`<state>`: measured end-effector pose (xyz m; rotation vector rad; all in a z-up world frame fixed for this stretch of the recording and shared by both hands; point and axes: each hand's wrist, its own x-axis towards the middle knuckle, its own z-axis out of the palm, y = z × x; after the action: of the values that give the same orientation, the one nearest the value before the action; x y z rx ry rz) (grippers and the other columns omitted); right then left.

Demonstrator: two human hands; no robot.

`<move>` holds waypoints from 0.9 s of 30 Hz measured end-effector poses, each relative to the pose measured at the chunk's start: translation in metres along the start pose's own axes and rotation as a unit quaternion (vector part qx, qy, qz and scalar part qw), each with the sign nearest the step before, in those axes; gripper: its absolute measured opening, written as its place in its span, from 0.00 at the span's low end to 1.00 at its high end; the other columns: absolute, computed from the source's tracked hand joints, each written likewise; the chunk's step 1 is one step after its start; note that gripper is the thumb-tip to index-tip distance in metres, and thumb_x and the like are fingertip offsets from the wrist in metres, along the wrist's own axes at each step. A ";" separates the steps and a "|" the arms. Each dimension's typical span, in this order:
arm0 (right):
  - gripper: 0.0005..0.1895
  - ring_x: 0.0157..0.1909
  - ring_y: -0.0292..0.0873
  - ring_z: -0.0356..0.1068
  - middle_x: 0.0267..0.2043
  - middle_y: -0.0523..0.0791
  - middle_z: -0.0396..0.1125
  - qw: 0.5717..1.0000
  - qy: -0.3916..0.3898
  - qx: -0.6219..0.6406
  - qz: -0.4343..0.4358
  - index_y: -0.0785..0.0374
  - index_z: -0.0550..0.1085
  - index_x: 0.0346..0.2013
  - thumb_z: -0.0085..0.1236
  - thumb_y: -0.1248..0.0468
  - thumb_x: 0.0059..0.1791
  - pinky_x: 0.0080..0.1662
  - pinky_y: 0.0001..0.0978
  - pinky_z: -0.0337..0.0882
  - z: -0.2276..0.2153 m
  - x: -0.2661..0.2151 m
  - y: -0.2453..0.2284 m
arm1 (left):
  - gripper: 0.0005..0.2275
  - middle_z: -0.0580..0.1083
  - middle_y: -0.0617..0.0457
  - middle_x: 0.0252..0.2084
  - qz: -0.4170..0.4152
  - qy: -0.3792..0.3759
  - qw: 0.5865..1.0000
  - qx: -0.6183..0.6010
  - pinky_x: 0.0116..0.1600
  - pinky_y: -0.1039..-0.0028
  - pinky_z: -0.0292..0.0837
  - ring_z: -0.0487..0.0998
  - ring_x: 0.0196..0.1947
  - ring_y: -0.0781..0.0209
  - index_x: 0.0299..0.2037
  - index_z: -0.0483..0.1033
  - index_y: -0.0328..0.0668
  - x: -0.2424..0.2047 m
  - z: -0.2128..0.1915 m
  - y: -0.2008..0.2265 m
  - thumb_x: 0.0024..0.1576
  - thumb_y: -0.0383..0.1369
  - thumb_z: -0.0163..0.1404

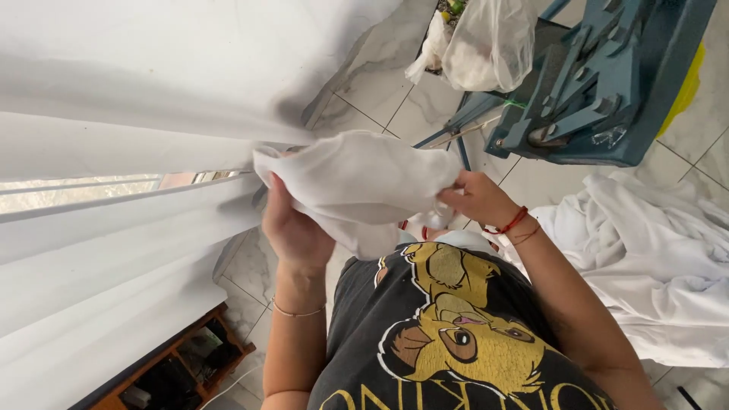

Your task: Attaching metal snaps to fabric garments using a manual snap press machine

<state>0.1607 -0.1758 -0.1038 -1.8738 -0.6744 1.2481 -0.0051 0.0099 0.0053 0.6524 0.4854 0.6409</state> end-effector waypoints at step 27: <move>0.14 0.28 0.36 0.68 0.27 0.47 0.67 0.950 0.283 0.123 -0.055 0.68 0.71 0.33 0.59 0.60 0.40 0.27 0.23 0.68 0.018 -0.065 -0.051 | 0.13 0.60 0.44 0.30 -0.038 -0.273 0.803 0.528 0.38 0.62 0.66 0.68 0.33 0.41 0.36 0.52 0.42 -0.008 -0.003 -0.117 0.47 0.29 0.47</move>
<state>0.1190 -0.1910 -0.0321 -1.8288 -0.2898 0.6328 0.0323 -0.0663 -0.0751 1.8111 0.2835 0.0123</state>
